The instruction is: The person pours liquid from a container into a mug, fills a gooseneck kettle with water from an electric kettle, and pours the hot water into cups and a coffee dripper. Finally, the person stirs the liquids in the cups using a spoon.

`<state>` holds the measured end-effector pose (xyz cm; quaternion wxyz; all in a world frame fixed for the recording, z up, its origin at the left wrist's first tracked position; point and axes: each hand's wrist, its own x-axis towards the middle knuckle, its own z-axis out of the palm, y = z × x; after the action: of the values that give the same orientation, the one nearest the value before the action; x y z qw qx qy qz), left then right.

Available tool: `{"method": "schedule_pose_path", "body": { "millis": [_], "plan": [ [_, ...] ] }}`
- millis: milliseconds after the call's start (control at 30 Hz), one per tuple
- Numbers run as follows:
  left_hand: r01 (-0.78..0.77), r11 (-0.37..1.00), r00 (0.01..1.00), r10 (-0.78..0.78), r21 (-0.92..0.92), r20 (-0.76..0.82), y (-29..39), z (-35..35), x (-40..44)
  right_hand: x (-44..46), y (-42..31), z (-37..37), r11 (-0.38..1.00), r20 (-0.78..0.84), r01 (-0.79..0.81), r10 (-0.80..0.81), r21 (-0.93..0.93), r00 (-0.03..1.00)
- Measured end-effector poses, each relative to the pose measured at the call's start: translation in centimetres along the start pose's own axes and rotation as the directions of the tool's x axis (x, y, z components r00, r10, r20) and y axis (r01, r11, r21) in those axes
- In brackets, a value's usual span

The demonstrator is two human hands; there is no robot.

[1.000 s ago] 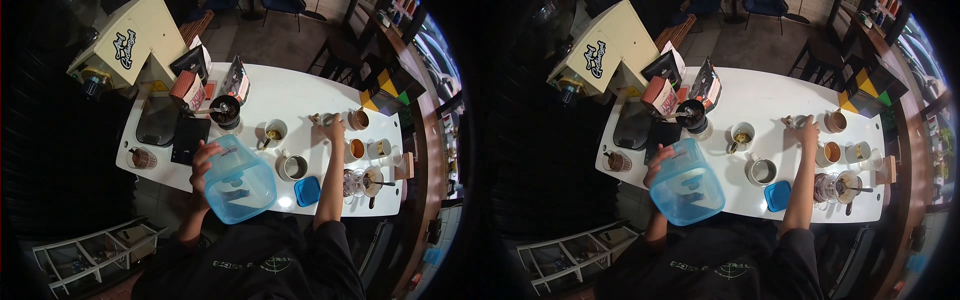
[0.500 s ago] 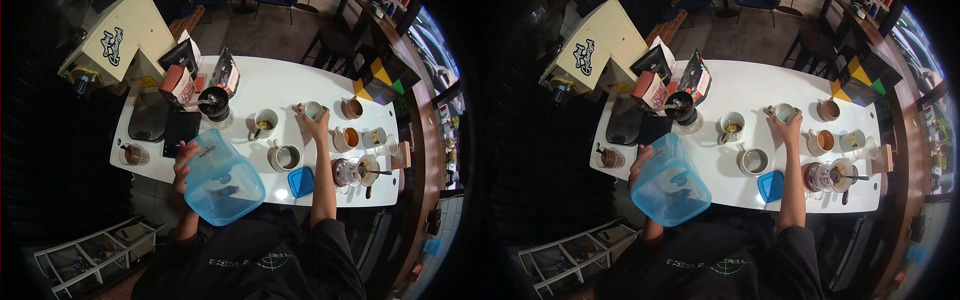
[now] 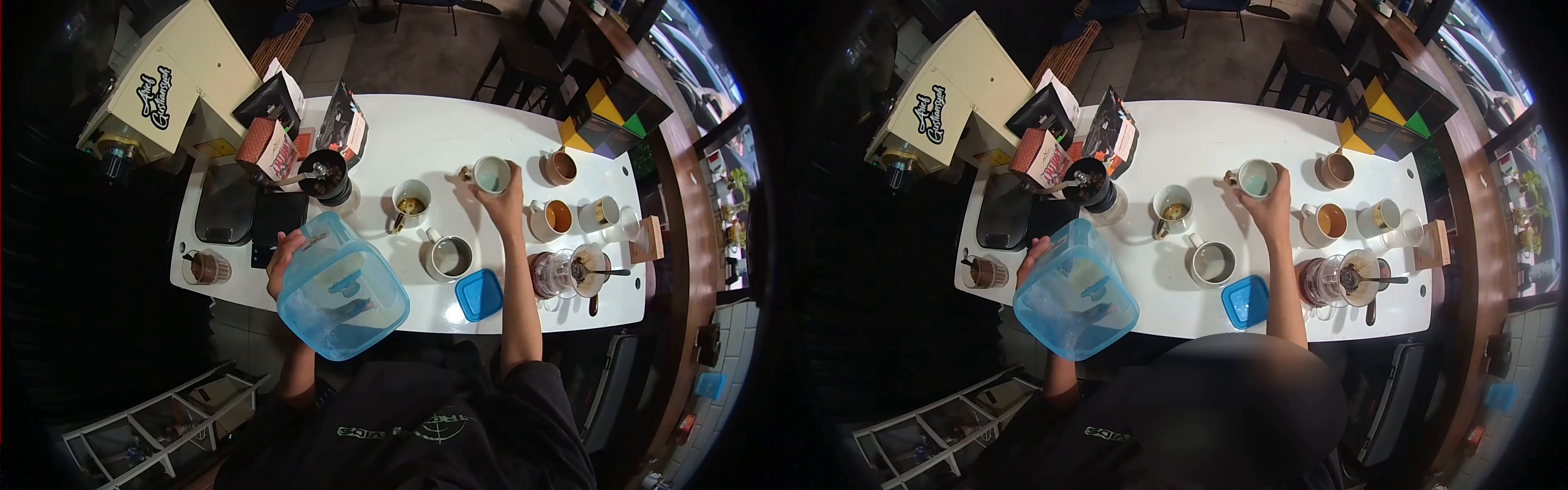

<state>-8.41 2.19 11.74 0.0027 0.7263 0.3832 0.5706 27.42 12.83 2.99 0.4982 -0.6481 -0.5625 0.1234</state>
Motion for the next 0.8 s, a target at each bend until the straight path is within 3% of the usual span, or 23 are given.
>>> {"method": "schedule_pose_path", "body": {
  "millis": [33, 267, 467, 533, 800],
  "plan": [
    [-0.066, 0.998, 0.998, 0.065, -0.019, -0.019, -0.1, 0.3, 0.4, 0.1, -1.3, -0.8, 1.0, -0.002, -0.001, 0.001, 0.001, 1.0],
    [-0.144, 0.989, 0.989, 0.143, -0.029, -0.027, 0.9, 0.7, 3.9, -2.2, -11.5, -6.2, 0.99, 0.002, 0.141, -0.141, 0.008, 0.99],
    [-0.315, 0.947, 0.945, 0.308, 0.058, 0.106, 2.2, -0.3, 7.7, -7.7, -17.4, -7.8, 0.984, 0.265, 0.131, -0.16, 0.124, 0.951],
    [-0.45, 0.886, 0.889, 0.432, 0.116, 0.152, 3.7, -0.6, 9.1, -8.5, -18.1, -8.1, 0.978, 0.39, 0.135, -0.187, 0.158, 0.902],
    [-0.551, 0.823, 0.823, 0.508, 0.138, 0.254, 4.7, 0.4, 10.4, -9.0, -20.6, -9.9, 0.974, 0.467, 0.086, -0.176, 0.207, 0.867]
  ]
}}
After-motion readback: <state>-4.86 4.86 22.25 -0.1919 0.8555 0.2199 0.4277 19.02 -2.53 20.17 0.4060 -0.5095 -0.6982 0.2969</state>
